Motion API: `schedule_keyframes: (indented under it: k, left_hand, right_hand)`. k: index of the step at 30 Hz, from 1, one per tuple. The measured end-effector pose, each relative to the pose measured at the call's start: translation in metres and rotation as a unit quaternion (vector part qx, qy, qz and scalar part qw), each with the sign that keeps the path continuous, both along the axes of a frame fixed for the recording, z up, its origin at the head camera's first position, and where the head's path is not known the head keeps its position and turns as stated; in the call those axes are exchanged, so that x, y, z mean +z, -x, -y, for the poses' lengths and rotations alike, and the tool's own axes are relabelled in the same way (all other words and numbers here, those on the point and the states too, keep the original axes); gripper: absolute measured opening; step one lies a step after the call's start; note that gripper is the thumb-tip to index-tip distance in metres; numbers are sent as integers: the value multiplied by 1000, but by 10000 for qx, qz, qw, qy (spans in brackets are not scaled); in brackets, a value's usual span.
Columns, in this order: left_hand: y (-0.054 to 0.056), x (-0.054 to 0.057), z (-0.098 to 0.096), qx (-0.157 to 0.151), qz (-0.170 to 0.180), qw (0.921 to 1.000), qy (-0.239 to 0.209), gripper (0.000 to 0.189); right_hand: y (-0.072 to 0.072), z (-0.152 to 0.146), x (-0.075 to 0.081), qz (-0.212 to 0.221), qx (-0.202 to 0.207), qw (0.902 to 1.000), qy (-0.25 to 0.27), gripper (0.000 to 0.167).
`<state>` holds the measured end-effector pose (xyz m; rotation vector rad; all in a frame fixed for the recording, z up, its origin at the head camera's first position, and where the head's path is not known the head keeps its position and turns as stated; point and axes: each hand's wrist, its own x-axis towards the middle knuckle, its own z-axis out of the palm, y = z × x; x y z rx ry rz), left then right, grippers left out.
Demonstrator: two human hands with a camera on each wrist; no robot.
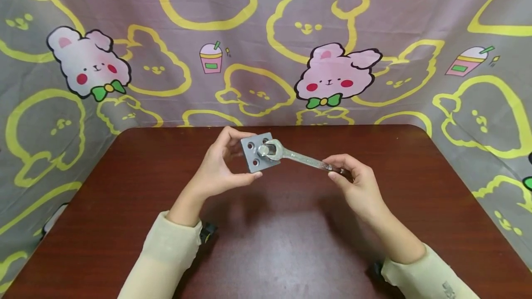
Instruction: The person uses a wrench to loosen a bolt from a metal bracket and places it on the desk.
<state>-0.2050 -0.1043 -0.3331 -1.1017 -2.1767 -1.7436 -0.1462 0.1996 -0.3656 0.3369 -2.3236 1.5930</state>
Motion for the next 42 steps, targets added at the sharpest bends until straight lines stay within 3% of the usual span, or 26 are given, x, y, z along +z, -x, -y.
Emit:
schedule_keyframes:
  k: [13, 35, 42]
  left_hand:
    - [-2, 0, 1, 102, -5, 9999, -114, 71]
    - [-3, 1, 1, 53, -20, 9999, -120, 68]
    - [0, 4, 7, -215, 99, 9996, 167, 67]
  right_hand:
    - [1, 3, 2, -500, -166, 9981, -304, 27]
    - [-1, -1, 11, -371, -241, 9968, -661, 28]
    - [4, -8, 16, -321, -112, 9946, -980, 28]
